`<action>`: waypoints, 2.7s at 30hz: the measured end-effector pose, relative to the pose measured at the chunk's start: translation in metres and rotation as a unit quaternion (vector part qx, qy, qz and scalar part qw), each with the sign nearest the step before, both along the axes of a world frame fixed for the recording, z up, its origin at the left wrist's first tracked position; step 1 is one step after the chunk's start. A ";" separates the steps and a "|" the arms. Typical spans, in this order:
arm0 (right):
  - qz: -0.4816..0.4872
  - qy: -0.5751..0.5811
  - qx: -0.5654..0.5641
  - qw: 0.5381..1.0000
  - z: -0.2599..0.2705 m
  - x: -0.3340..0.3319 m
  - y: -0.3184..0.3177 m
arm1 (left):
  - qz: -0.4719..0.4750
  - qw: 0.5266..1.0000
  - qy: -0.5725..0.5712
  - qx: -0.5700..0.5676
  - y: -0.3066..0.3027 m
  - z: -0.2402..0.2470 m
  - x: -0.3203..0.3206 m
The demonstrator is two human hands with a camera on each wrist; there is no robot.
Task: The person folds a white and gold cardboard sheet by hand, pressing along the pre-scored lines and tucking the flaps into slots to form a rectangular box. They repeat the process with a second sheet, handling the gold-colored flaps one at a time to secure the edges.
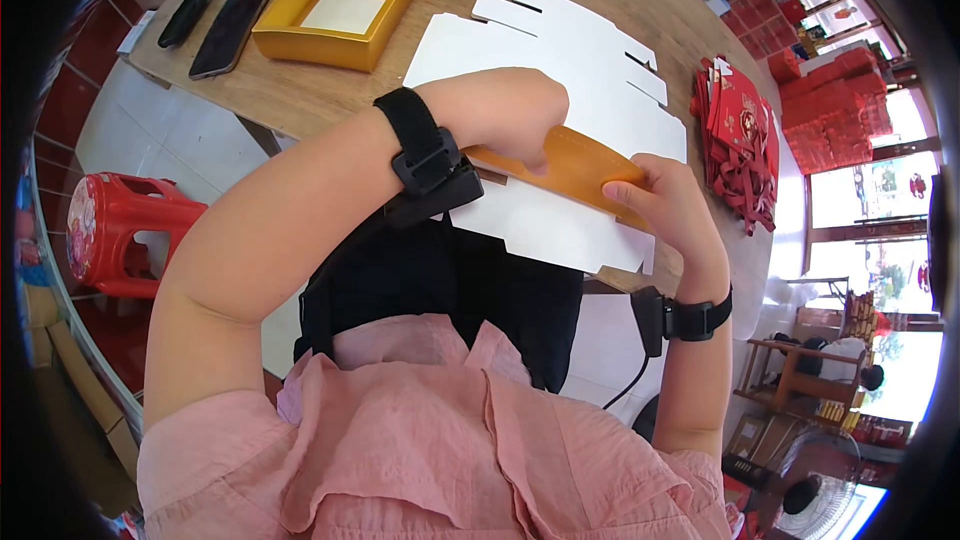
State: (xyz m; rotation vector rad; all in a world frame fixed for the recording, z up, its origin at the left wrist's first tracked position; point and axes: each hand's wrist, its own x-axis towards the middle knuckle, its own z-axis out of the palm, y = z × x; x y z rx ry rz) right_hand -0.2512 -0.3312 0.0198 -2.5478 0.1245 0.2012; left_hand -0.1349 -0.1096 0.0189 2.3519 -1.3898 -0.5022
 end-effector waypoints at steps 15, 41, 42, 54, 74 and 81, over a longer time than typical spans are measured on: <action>0.002 -0.017 -0.012 1.000 -0.004 0.007 0.006 | 0.031 0.999 0.033 0.011 -0.006 -0.012 0.009; 0.043 -0.002 0.041 0.998 -0.023 0.030 -0.018 | 0.004 0.998 0.044 0.045 -0.014 -0.016 0.018; 0.060 -0.012 0.015 0.998 -0.021 0.031 -0.015 | 0.008 0.999 0.039 0.032 -0.013 -0.016 0.017; 0.010 -0.008 0.237 0.971 -0.038 0.031 -0.032 | 0.030 0.990 0.135 -0.042 -0.010 -0.023 0.027; 0.067 -0.104 0.099 0.987 -0.031 0.031 -0.026 | -0.016 0.975 -0.204 0.089 -0.007 0.017 -0.010; 0.078 -0.109 0.087 0.987 -0.032 0.032 -0.025 | -0.101 0.954 -0.281 0.035 -0.007 -0.009 -0.056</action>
